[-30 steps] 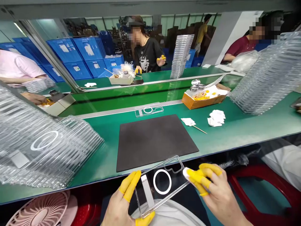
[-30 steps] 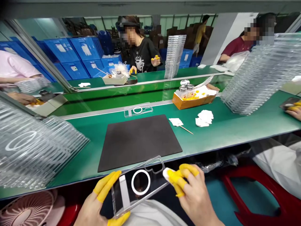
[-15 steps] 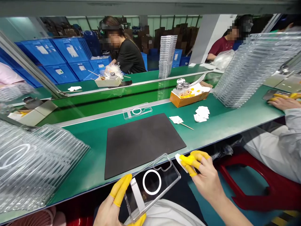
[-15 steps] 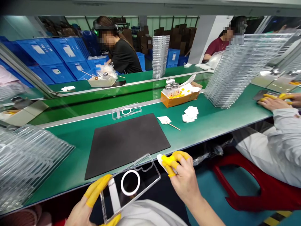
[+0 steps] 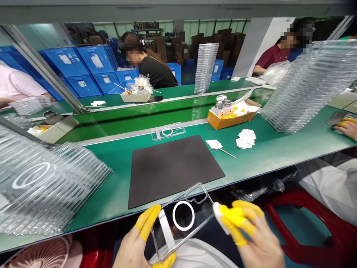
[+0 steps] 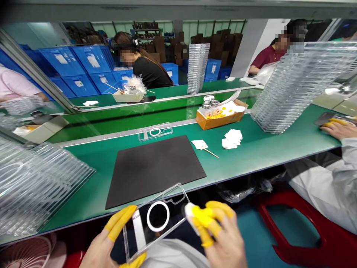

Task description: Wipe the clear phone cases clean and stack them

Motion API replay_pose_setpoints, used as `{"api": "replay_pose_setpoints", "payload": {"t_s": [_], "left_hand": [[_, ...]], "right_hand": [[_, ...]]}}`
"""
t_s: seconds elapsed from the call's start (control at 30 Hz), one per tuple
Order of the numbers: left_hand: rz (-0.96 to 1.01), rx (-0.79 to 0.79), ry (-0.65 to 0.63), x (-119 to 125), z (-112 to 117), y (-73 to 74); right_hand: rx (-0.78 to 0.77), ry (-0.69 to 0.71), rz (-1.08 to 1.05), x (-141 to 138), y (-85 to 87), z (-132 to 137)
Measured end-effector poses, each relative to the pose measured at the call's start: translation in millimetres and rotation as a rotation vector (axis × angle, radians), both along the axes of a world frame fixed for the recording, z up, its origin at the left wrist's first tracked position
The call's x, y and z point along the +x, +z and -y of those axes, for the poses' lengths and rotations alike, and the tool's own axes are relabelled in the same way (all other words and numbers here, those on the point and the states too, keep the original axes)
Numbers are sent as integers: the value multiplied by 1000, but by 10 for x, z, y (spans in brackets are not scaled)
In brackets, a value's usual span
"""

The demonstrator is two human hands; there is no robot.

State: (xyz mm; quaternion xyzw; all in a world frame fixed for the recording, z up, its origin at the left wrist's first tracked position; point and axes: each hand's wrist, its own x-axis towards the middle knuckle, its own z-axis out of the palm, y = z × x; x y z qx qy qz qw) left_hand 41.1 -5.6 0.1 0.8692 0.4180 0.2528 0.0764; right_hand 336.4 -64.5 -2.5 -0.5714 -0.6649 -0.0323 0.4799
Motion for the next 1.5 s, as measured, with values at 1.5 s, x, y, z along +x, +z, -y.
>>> {"api": "replay_pose_setpoints", "payload": {"t_s": [1.5], "left_hand": [[47, 57, -38, 97, -36, 114]], "right_hand": [[-1, 305, 332, 83, 48, -288]]}}
